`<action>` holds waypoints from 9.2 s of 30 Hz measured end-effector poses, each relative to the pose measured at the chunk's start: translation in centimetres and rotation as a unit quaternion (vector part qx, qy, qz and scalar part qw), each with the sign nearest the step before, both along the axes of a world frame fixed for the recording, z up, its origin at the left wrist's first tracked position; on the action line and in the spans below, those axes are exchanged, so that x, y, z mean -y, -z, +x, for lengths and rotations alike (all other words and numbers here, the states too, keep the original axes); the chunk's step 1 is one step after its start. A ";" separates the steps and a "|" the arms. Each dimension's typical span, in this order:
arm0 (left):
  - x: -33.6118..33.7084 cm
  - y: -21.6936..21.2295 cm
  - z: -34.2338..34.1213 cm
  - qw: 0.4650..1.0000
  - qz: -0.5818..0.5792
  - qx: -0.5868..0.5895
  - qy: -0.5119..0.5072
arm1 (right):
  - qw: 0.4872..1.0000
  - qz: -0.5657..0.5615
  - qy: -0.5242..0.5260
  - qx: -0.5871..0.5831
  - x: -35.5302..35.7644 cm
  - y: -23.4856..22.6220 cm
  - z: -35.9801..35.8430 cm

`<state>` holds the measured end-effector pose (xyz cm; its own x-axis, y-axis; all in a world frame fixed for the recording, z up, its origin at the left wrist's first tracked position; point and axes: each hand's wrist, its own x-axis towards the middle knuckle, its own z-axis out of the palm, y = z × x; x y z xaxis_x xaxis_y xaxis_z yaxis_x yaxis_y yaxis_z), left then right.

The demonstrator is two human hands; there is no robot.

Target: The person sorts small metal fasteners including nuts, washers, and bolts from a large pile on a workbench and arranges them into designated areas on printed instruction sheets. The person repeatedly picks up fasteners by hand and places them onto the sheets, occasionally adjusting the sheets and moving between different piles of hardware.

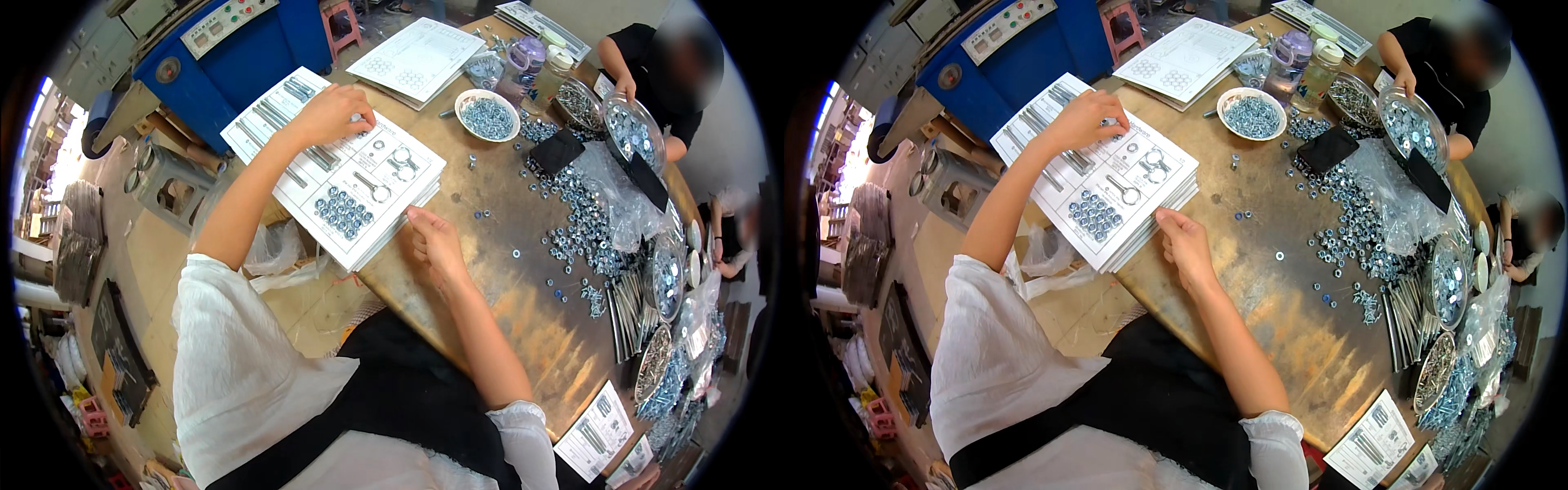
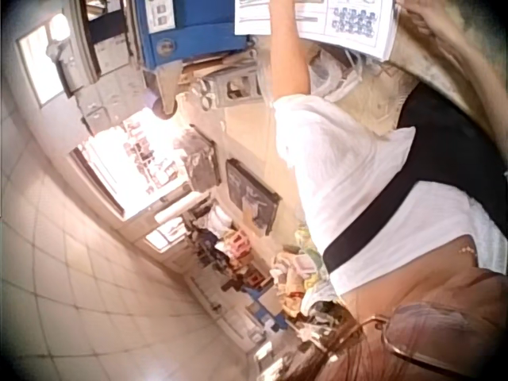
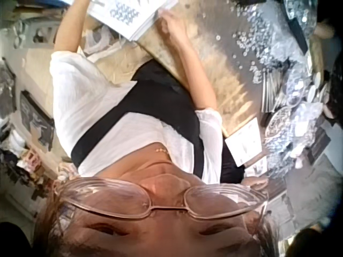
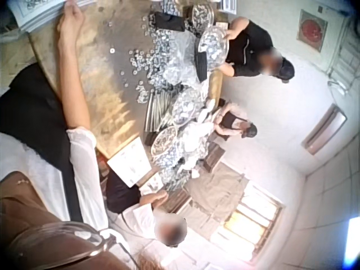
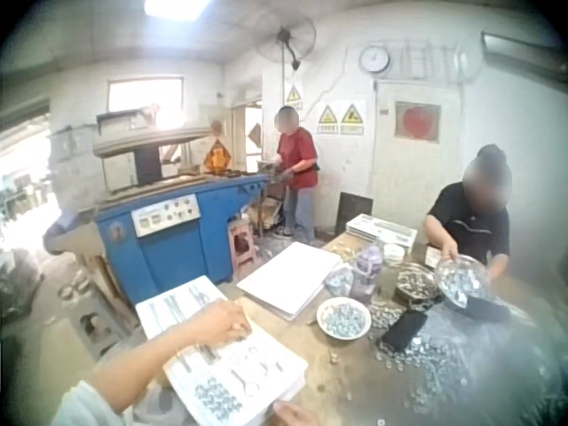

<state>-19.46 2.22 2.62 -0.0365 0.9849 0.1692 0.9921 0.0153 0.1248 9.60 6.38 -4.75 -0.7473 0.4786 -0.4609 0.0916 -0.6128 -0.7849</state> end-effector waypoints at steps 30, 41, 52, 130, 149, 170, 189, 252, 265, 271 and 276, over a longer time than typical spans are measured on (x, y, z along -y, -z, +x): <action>0.9 0.8 -0.5 0.999 0.031 0.012 -0.026 | 1.000 -0.010 -0.012 -0.012 0.6 -0.6 0.4; 1.3 0.9 -0.5 0.999 0.024 0.011 -0.020 | 1.000 -0.018 -0.014 -0.012 0.6 -0.4 0.5; 1.8 0.0 0.2 0.998 0.039 0.037 -0.036 | 0.999 -0.016 -0.026 -0.021 0.5 -0.4 1.0; 8.8 13.2 36.8 0.694 -0.213 0.686 0.051 | 0.603 0.354 0.396 0.595 13.8 4.7 54.9; 10.3 16.0 28.2 0.773 -0.049 0.617 -0.138 | 0.807 -0.167 0.482 -0.299 5.9 2.6 48.7; 10.9 14.7 31.4 0.744 0.039 0.647 -0.159 | 0.742 0.634 0.072 0.207 -15.0 -2.7 35.6; 11.4 13.9 29.8 0.694 0.015 0.715 -0.088 | 0.524 0.691 0.387 0.312 -9.2 -3.1 43.8; -5.0 8.1 37.0 0.954 0.035 0.247 0.167 | 0.732 0.597 0.170 0.281 -13.9 3.7 29.2; -15.1 12.4 38.2 0.953 -0.064 0.277 0.100 | 0.794 0.495 0.196 0.295 -13.3 6.0 30.9; -14.5 12.8 37.6 0.936 -0.075 0.327 0.107 | 0.704 0.591 0.208 0.335 -13.4 5.6 29.2; -14.2 12.8 37.1 0.928 -0.052 0.357 0.092 | 0.702 0.607 0.212 0.306 -14.7 5.5 26.3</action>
<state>17.65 16.46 -10.21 0.0683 0.9952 0.0697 0.6442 -0.0973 0.7586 35.91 21.10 -10.20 -0.2590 0.9158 0.3068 0.6501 0.4002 -0.6459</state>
